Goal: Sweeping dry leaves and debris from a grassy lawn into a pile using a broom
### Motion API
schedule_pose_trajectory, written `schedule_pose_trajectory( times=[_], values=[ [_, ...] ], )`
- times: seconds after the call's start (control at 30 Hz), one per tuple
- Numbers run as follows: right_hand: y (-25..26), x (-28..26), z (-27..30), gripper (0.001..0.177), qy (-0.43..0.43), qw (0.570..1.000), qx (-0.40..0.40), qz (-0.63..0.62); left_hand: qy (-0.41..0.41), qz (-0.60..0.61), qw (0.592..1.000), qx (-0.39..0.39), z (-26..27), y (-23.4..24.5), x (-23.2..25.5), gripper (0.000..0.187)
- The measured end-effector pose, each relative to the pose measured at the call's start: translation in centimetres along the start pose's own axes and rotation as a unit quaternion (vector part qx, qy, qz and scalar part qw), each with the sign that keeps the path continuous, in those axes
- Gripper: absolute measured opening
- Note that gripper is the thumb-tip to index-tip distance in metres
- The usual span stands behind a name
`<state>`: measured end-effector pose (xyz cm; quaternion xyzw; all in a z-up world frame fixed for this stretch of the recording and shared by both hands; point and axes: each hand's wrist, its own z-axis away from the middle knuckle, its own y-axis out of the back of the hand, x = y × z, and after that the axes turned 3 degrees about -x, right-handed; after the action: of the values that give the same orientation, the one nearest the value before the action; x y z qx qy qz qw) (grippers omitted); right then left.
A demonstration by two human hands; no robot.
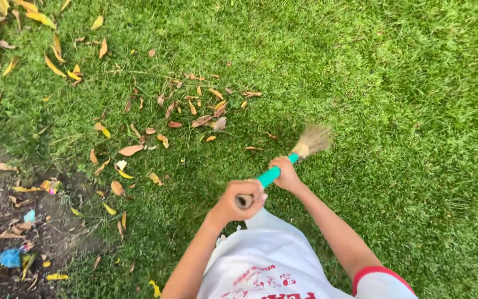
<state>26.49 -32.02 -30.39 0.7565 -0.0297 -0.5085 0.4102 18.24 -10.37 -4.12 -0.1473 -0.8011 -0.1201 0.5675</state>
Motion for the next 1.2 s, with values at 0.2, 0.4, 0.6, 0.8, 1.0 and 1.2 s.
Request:
schedule_pose_trajectory(
  times=[0.2,0.4,0.6,0.8,1.0,1.2],
  values=[
    [-9.6,-4.4,-4.8,0.011,0.069,0.982,0.004,-0.175,0.076,-0.146,0.985,-0.045,1.2,1.3,1.4,0.035],
    [-16.0,-16.1,-13.8,0.024,-0.211,0.665,-0.177,-0.695,0.182,-0.428,0.880,-0.093,3.1,2.5,1.4,0.015],
    [-9.5,-21.3,-14.2,0.031,0.128,0.916,-0.078,-0.371,0.099,-0.473,0.868,-0.111,0.5,3.2,8.1,0.014],
    [-4.5,-15.3,-10.6,0.017,0.069,0.966,-0.012,-0.251,-0.028,-0.172,0.984,0.033,-1.2,6.6,9.5,0.035],
    [-10.2,-4.1,-5.3,0.027,-0.094,0.991,-0.027,-0.091,0.050,-0.056,0.993,0.086,1.1,6.2,1.4,0.035],
    [-20.3,-9.9,-11.6,0.012,-0.082,0.810,0.006,-0.580,0.104,-0.277,0.955,-0.010,-0.2,4.4,5.8,0.029]
  ],
)
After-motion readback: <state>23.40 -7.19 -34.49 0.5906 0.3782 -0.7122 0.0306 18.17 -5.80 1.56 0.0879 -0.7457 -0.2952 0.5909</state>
